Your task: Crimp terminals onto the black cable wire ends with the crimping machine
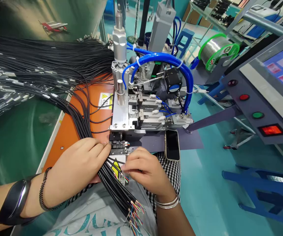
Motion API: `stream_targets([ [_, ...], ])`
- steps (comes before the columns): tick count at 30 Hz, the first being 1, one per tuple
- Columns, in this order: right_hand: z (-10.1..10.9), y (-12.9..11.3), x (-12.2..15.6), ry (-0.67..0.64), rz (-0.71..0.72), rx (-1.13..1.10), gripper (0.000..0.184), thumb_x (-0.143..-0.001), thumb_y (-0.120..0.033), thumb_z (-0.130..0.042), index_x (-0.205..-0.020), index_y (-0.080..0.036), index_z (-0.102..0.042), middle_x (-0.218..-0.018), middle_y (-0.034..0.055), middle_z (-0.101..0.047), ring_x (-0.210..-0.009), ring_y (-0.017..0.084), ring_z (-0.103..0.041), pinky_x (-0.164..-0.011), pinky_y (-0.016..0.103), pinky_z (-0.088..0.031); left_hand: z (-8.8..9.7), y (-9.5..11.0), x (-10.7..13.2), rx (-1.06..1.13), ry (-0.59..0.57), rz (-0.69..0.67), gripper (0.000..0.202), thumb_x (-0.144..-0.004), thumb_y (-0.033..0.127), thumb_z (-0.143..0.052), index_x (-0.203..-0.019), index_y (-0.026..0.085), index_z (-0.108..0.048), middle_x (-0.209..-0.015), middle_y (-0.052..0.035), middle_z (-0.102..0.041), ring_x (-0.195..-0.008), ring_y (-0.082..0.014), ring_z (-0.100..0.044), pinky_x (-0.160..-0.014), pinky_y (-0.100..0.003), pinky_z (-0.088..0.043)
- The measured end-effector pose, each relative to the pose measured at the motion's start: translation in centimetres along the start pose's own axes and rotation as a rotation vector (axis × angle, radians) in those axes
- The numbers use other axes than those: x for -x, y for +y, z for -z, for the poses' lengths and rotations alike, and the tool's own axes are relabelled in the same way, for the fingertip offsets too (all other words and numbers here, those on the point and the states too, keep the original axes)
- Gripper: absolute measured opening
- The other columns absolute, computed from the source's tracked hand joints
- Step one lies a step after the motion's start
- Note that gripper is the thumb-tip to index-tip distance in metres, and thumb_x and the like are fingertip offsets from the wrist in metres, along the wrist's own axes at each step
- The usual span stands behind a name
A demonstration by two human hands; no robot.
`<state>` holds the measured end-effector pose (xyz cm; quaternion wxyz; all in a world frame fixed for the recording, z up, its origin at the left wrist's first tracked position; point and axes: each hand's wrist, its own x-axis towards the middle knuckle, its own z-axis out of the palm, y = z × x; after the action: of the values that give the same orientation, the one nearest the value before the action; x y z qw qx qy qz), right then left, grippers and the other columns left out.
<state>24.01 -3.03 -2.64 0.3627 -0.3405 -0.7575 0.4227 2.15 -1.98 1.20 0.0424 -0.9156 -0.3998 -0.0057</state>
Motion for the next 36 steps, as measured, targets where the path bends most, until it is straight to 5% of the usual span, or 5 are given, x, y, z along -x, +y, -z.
stream_targets([
  [5,-0.9,0.1,-0.4,0.061,0.04,-0.005,0.026,-0.082,-0.009,-0.06,-0.098,-0.028,-0.069,-0.084,0.0013,-0.068,-0.082,0.016,-0.059,-0.076,0.033,-0.048,-0.5,-0.6,-0.1,0.052,0.008,0.017,0.015,-0.073,0.006,-0.054,-0.084,0.012,-0.063,-0.074,-0.0064,-0.061,-0.072,-0.025,-0.057,-0.065,-0.039,-0.051],
  [12,-1.7,-0.4,-1.2,-0.007,0.042,0.142,0.036,-0.087,-0.01,-0.054,-0.117,-0.028,-0.061,-0.101,0.0031,-0.066,-0.094,0.015,-0.056,-0.086,0.034,-0.046,-1.9,-2.1,-0.4,0.057,0.07,0.055,0.035,-0.074,0.002,-0.051,-0.106,0.008,-0.061,-0.118,-0.0147,-0.061,-0.104,-0.0276,-0.057,-0.09,-0.042,-0.049],
  [23,-2.1,-0.1,-2.3,0.226,-0.073,0.186,0.024,-0.088,-0.011,-0.053,-0.103,-0.025,-0.067,-0.092,0.0009,-0.068,-0.087,0.013,-0.058,-0.08,0.028,-0.047,-1.8,-1.8,0.4,0.178,0.324,-0.104,0.019,-0.079,0.005,-0.05,-0.094,0.011,-0.06,-0.109,-0.0109,-0.064,-0.097,-0.0246,-0.06,-0.085,-0.042,-0.052],
  [30,-3.4,0.0,-2.3,0.306,-0.092,0.158,0.018,-0.086,-0.013,-0.055,-0.099,-0.024,-0.062,-0.092,-0.0002,-0.066,-0.087,0.012,-0.059,-0.077,0.024,-0.048,-2.0,-1.4,-0.1,0.341,0.236,-0.038,0.024,-0.085,0.017,-0.047,-0.107,0.015,-0.055,-0.084,-0.0056,-0.065,-0.072,-0.0231,-0.058,-0.062,-0.041,-0.052],
  [36,-3.8,0.1,-2.0,0.434,-0.171,0.16,0.009,-0.085,-0.016,-0.059,-0.088,-0.025,-0.062,-0.084,-0.0025,-0.064,-0.082,0.011,-0.059,-0.073,0.023,-0.047,-1.9,-1.3,0.0,0.418,0.167,-0.009,0.037,-0.082,0.01,-0.048,-0.118,0.02,-0.051,-0.098,-0.005,-0.064,-0.082,-0.0232,-0.057,-0.07,-0.041,-0.05],
])
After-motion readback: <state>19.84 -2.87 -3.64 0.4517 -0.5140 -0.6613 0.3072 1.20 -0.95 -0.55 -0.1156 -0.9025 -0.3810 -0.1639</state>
